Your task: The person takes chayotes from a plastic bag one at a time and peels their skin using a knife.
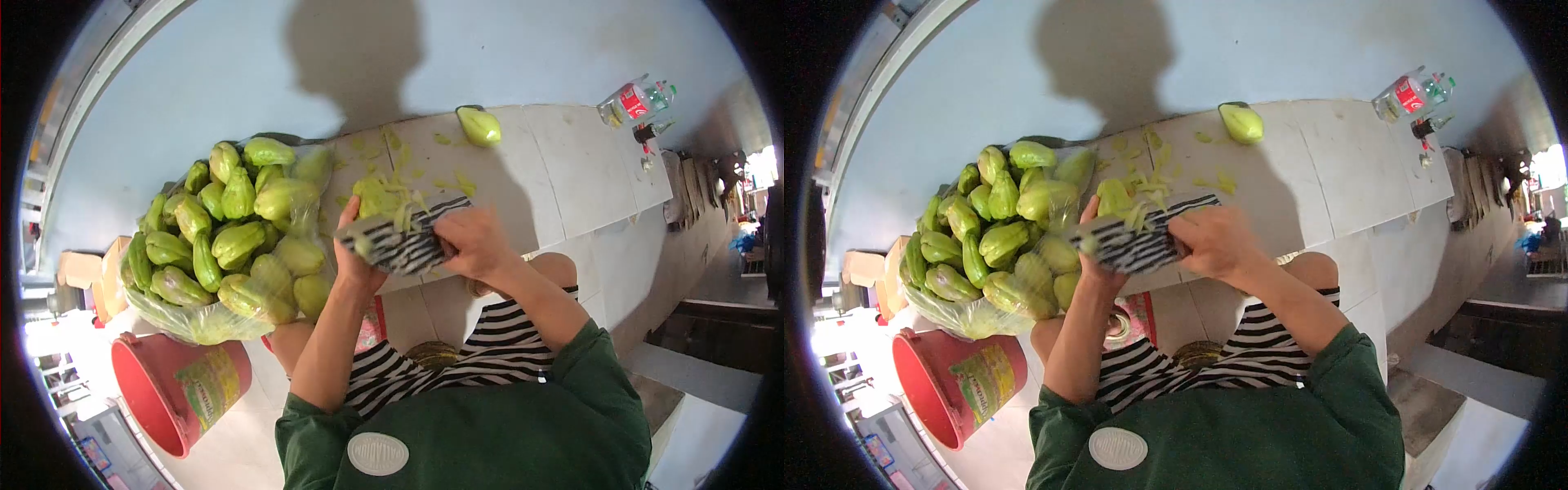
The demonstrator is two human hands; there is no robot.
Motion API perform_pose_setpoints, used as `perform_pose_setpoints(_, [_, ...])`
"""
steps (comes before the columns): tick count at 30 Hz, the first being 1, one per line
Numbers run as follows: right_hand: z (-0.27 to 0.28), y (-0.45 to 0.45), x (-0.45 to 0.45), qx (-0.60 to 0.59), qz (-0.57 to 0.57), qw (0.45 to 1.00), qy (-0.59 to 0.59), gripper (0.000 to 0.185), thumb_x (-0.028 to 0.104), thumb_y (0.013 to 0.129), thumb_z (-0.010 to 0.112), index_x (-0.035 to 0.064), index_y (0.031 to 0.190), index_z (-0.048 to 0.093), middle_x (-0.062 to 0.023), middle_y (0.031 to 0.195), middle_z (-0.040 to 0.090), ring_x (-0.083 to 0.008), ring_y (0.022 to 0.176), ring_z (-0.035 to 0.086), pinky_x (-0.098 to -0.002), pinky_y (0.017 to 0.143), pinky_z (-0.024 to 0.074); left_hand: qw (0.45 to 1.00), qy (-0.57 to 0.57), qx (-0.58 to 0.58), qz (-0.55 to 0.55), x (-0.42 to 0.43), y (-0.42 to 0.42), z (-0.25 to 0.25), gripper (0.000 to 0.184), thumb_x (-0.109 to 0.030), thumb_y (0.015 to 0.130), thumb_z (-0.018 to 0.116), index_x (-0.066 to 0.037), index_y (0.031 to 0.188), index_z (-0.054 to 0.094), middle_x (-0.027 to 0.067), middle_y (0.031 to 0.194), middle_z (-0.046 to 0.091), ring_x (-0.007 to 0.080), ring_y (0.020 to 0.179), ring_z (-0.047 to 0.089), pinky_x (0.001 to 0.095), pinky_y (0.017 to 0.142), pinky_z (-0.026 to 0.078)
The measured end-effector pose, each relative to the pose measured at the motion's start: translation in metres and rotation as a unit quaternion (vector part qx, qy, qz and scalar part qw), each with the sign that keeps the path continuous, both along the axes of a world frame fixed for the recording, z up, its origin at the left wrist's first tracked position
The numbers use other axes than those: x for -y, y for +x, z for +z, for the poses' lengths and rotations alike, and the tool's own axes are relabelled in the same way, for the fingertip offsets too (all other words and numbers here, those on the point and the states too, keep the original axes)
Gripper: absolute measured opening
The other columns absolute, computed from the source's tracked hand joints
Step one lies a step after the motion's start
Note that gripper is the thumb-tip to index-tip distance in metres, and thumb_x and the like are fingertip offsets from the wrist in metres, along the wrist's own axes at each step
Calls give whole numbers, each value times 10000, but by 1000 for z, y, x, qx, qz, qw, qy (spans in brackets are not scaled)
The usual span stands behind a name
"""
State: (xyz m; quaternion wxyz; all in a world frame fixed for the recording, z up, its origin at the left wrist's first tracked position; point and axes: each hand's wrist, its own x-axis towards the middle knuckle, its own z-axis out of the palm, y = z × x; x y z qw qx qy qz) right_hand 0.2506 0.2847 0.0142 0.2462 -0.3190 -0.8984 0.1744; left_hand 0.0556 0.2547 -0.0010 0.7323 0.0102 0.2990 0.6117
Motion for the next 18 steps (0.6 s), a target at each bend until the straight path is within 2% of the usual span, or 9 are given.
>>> perform_pose_setpoints(1, [3, -4, 5, 0, 6, 1000, -4, 242, 149, 600, 699, 78, 736, 513, -77, 630, 538, -292, 585, 567, -392, 537, 453, 999, -21, 38, -3, -5, -8, -9, 435, -415, 962, 469, -61, 1192, 575, 116, 1102, 642, 279, 982, 624, 443, 865, 519])
perform_pose_setpoints(2, [4, -11, 6, -9, 14, 1000, 26, 235, 151, 597, 693, 83, 730, 510, -71, 627, 534, -281, 582, 566, -387, 535, 451, 999, -19, 37, 5, -8, -12, -9, 435, -415, 962, 469, -61, 1192, 575, 116, 1102, 642, 279, 982, 624, 443, 865, 519])
perform_pose_setpoints(4, [1, -20, 8, -21, 16, 999, 47, 229, 152, 595, 686, 87, 723, 508, -65, 625, 531, -269, 580, 564, -382, 533, 450, 999, 4, 40, 3, -9, -18, -6, 358, -365, 966, 503, -58, 1096, 633, 101, 961, 689, 242, 823, 670, 377, 736, 567])
perform_pose_setpoints(5, [0, -23, 6, -35, 14, 997, 70, 225, 153, 594, 678, 90, 710, 495, -60, 620, 524, -261, 575, 561, -379, 531, 445, 998, 7, 62, 5, -11, -18, -6, 351, -356, 961, 520, -53, 1099, 630, 101, 947, 692, 239, 797, 676, 377, 706, 576])
perform_pose_setpoints(8, [0, -27, -1, -46, 23, 994, 99, 225, 157, 591, 667, 90, 691, 477, -55, 614, 515, -256, 567, 556, -375, 528, 438, 997, -21, 67, 13, -14, -21, 1, 357, -361, 959, 520, -50, 1092, 633, 102, 935, 694, 238, 786, 679, 386, 700, 581])
perform_pose_setpoints(11, [-10, -24, -6, -35, 31, 996, 76, 233, 163, 587, 665, 87, 688, 469, -54, 614, 514, -260, 567, 555, -375, 529, 433, 999, -41, 28, 15, -12, -29, -6, 373, -376, 950, 530, -52, 1114, 618, 115, 969, 683, 252, 812, 672, 400, 713, 575])
perform_pose_setpoints(14, [-22, -26, -6, -16, 13, 998, 51, 245, 169, 581, 666, 83, 693, 465, -61, 614, 513, -266, 567, 554, -378, 529, 428, 997, -56, -34, 42, -8, -27, 17, 389, -387, 936, 547, -56, 1136, 597, 131, 1011, 663, 272, 844, 661, 413, 724, 567])
perform_pose_setpoints(15, [-18, -29, -8, -12, -9, 999, 52, 252, 172, 577, 665, 82, 696, 462, -68, 614, 512, -272, 566, 552, -381, 527, 425, 999, -13, -46, 24, -9, -32, 10, 468, -422, 923, 550, -51, 1209, 542, 142, 1145, 613, 295, 1009, 621, 450, 875, 518])
perform_pose_setpoints(18, [0, -35, 4, -64, 12, 995, 77, 237, 93, 514, 650, 72, 645, 453, -99, 602, 451, -309, 533, 481, -398, 503, 372, 990, -51, -122, 42, -10, -35, -2, 516, -457, 911, 548, -49, 1227, 537, 136, 1123, 617, 303, 982, 620, 460, 869, 513])
